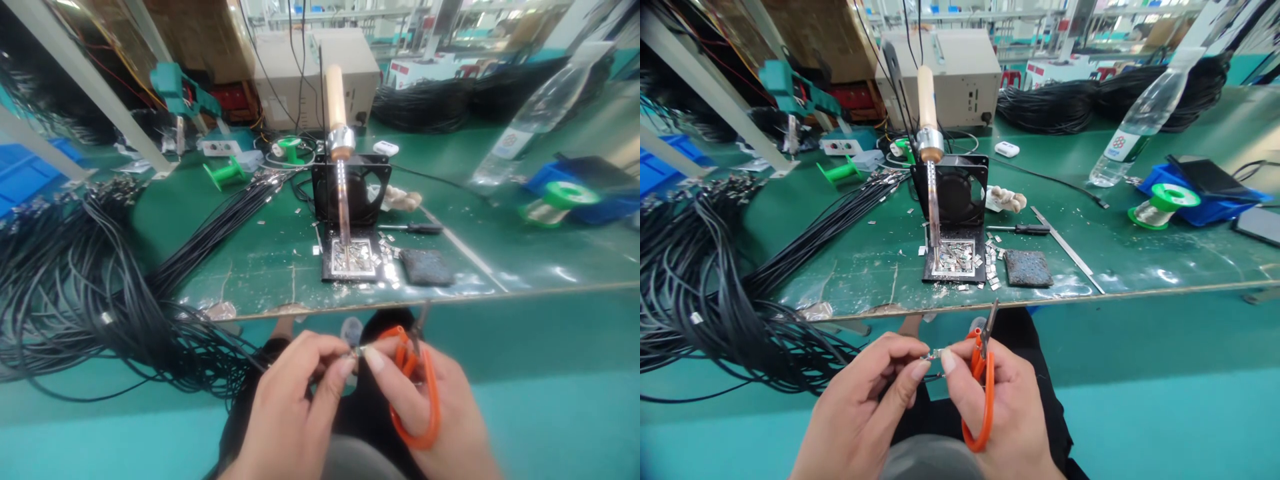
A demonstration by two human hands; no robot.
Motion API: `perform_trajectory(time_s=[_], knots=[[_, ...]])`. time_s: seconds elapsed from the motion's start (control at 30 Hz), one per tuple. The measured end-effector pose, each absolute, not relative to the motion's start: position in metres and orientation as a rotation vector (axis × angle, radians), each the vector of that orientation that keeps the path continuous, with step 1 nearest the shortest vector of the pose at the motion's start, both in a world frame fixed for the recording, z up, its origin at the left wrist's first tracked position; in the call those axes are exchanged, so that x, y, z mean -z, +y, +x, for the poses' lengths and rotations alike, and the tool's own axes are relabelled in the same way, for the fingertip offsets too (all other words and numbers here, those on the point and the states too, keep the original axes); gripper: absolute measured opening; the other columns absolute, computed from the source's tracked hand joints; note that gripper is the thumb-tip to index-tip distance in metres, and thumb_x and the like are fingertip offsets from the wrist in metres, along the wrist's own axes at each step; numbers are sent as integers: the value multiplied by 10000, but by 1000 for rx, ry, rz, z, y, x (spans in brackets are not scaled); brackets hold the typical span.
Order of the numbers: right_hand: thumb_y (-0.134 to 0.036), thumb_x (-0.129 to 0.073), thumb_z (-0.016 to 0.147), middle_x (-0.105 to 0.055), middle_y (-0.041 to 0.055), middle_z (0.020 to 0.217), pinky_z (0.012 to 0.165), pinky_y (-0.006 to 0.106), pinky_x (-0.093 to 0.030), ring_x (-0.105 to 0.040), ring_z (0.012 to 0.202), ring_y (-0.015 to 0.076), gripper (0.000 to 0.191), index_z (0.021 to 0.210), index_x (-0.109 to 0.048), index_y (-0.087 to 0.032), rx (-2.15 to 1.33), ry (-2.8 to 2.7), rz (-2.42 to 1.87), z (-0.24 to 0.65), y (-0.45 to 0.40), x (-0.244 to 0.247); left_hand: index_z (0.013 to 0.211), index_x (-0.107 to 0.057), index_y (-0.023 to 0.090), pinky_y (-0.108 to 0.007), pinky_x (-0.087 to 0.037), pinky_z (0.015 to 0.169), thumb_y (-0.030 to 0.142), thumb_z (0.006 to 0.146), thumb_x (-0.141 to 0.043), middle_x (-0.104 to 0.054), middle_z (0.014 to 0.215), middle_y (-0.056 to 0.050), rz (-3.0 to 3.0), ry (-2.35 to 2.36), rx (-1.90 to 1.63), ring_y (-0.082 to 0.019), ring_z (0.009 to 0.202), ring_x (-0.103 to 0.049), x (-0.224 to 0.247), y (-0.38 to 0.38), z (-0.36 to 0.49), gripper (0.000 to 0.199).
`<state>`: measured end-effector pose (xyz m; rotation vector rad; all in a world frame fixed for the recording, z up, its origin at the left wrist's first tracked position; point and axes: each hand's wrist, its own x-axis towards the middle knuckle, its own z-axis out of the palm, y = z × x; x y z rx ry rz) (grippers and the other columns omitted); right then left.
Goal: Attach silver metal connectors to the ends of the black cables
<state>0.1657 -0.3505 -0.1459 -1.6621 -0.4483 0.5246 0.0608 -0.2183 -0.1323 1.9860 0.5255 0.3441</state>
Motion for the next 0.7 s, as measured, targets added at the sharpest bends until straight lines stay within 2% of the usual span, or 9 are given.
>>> perform_trajectory(time_s=[0.4,0.57,0.7], knots=[[-458,-711,885,-638,4,638,535,216,-488,-532,570,129,316,714,-710,-193,-504,-370,-1634,163,-343,145,922,-672,247,-251,-495,689,336,1039,-551,-689,861,-1,1943,554,-316,-149,790,-643,130,-218,68,190],[-481,-728,867,-601,-8,626,528,220,-453,-491,573,120,328,716,-707,-191,-493,-265,-1626,166,-335,142,957,-674,247,-237,-462,619,405,1021,-575,-649,768,20,1822,637,-210,-128,676,-574,124,-212,74,197],[-472,-715,895,-637,8,637,562,250,-474,-554,582,136,330,752,-721,-174,-516,-351,-1560,177,-330,145,910,-675,226,-211,-419,569,391,991,-617,-594,699,38,1701,674,-178,-107,617,-500,115,-207,87,192]])
